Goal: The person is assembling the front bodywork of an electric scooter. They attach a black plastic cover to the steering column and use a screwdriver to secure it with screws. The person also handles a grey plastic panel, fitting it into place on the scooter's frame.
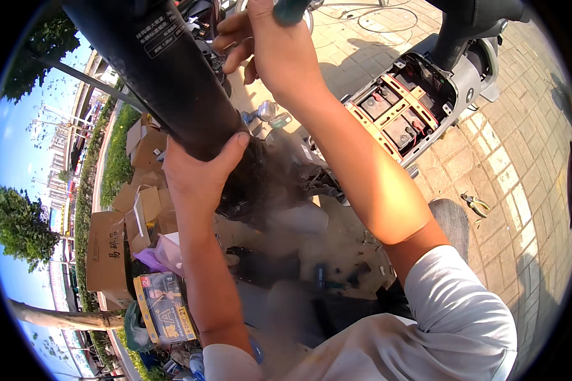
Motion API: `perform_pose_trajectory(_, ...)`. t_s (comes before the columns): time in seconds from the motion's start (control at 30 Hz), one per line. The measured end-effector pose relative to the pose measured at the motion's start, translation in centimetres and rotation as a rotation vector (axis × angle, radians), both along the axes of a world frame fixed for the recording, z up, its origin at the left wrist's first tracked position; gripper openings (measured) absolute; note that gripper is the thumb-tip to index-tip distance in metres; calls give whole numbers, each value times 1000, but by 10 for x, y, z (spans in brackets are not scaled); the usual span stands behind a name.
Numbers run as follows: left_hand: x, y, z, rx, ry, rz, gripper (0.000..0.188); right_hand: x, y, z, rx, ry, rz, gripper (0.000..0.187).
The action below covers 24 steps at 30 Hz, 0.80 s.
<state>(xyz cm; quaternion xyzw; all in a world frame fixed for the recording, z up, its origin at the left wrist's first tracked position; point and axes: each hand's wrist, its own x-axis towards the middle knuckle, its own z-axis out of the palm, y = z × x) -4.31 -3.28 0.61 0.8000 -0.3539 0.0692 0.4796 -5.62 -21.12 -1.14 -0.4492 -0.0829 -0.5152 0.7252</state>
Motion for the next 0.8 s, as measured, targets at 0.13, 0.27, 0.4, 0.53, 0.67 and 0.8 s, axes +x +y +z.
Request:
perform_pose_trajectory(0.13, -12, -6, 0, 7, 28, 214, 57, -1, -11, -66, 135, 460, 457, 42)
perform_pose_trajectory(0.27, -29, -21, -10, -69, -65, 376, 72, 7, -7, -101, 21, 431, 853, 29)
perform_pose_trajectory(0.4, -39, -33, -15, -109, -67, 498, 70, 22, -15, -102, -72, 248, 1042, 33)
perform_pose_trajectory(0.53, -37, -33, -9, -71, -29, 455, 76, 31, -14, -94, -65, 174, 1129, 49)
perform_pose_trajectory(0.67, -37, -32, -7, -15, -39, 470, 78, 42, -14, -92, -68, -3, 1354, 55)
perform_pose_trajectory(0.8, -42, -34, -9, -14, -34, 481, 81, 57, -26, -92, -318, 22, 1449, 56)
